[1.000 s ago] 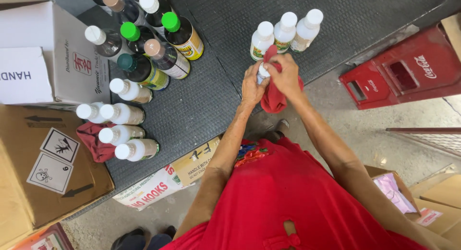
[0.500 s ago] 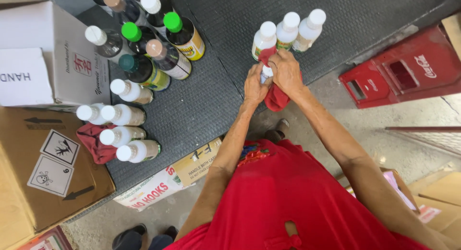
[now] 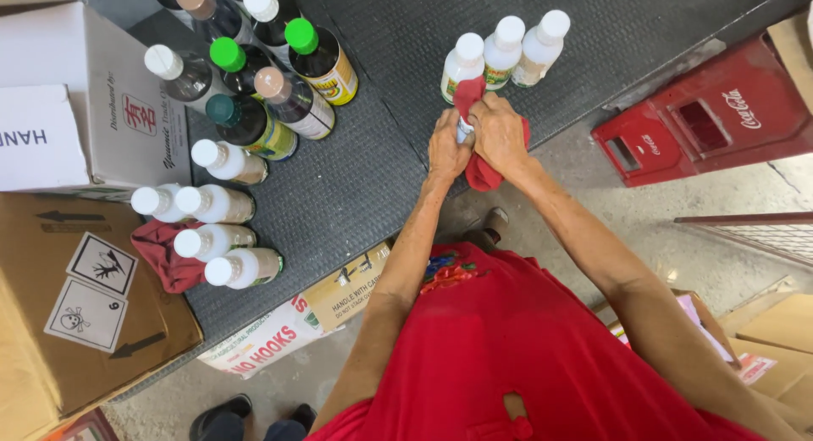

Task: Wiping liquid bottles with a cloth and packing them into a cardboard box.

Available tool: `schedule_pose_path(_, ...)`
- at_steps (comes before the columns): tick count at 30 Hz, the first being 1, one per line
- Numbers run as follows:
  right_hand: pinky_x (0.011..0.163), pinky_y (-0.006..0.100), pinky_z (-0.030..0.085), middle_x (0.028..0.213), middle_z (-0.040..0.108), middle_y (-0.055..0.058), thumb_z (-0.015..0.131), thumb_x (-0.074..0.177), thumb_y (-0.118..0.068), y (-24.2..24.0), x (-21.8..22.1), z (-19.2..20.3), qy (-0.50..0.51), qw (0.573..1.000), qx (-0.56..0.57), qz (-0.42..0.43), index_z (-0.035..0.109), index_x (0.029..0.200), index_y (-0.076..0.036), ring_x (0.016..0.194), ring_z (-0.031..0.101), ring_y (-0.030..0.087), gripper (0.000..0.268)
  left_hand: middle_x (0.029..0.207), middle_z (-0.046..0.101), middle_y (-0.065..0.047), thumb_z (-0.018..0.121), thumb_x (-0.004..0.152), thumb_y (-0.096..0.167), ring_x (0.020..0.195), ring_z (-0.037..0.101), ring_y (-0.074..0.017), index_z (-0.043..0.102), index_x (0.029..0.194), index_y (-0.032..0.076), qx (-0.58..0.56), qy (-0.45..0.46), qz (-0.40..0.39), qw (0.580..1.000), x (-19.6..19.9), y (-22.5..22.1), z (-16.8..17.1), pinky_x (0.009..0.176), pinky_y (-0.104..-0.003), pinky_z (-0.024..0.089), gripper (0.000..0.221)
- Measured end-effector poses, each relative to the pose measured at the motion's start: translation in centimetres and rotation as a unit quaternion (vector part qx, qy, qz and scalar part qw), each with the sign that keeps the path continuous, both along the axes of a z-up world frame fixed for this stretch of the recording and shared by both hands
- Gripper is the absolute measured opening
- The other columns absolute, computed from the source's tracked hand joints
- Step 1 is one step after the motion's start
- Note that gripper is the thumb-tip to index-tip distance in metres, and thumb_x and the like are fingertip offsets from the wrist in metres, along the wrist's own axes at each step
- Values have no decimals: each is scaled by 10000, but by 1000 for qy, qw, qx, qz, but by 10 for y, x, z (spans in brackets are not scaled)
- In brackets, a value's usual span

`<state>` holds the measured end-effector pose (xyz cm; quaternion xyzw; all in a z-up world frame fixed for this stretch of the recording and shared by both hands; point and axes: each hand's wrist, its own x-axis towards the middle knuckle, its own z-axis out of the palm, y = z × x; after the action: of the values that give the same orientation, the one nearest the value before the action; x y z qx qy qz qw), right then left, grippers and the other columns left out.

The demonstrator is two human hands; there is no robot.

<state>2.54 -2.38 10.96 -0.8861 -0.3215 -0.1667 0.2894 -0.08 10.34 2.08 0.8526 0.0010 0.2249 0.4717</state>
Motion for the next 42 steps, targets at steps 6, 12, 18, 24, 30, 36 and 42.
schedule_pose_path(6, 817, 502, 512, 989, 602, 183, 698, 898, -41, -2, 1, 9, 4, 999, 32, 35, 674, 974, -13, 932, 620, 405, 84, 1162, 620, -184, 762, 855, 142, 1138, 606, -416, 570, 1202, 33, 3, 53, 2, 999, 3, -2, -9, 941, -478, 515, 411)
schedule_pose_path(12, 787, 511, 519, 990, 667, 231, 741, 920, -99, -18, 40, -15, 52, 994, 84, -53, 718, 976, 0, 902, 655, 435, 116, 1258, 626, -192, 804, 812, 205, 1164, 599, -414, 549, 1368, 38, -3, 21, -12, 1000, 2, -1, 22, 956, -466, 501, 634)
schedule_pose_path(18, 814, 449, 555, 947, 706, 209, 724, 928, -135, -34, 46, 11, 142, 961, 197, -135, 689, 978, 5, 871, 716, 351, 152, 1248, 674, -170, 844, 779, 257, 1197, 628, -378, 621, 1364, 61, -77, 51, -27, 995, 2, 0, 40, 989, -439, 506, 656)
schedule_pose_path(24, 791, 474, 530, 978, 679, 242, 753, 881, -90, -10, 30, -5, 44, 997, 66, 13, 726, 980, 8, 893, 669, 407, 142, 1293, 635, -184, 816, 823, 215, 1217, 617, -398, 559, 1407, 9, -29, 45, -11, 999, 16, 1, -1, 1025, -448, 510, 669)
schedule_pose_path(30, 764, 444, 554, 913, 700, 195, 803, 784, -164, -6, 59, -12, 171, 978, 108, -46, 700, 881, -5, 845, 704, 355, 213, 1329, 623, -197, 804, 802, 160, 1236, 594, -405, 548, 1411, 5, -23, 23, -15, 999, 12, -1, 2, 1042, -452, 487, 678)
schedule_pose_path(36, 749, 468, 559, 871, 717, 197, 774, 765, -171, 6, 70, -10, 215, 976, -17, -29, 720, 799, -12, 813, 716, 365, 172, 1319, 605, -202, 820, 766, 132, 1232, 582, -405, 536, 1396, 2, -5, 58, 18, 998, 11, -5, -2, 1028, -454, 485, 702)
schedule_pose_path(42, 631, 531, 546, 841, 662, 308, 825, 713, -193, 20, 73, -17, 60, 997, -12, -50, 714, 767, 20, 736, 663, 476, 246, 1267, 644, -155, 727, 830, 56, 1216, 612, -399, 592, 1383, 98, -15, 52, 43, 998, 9, -9, 9, 1010, -447, 512, 570)
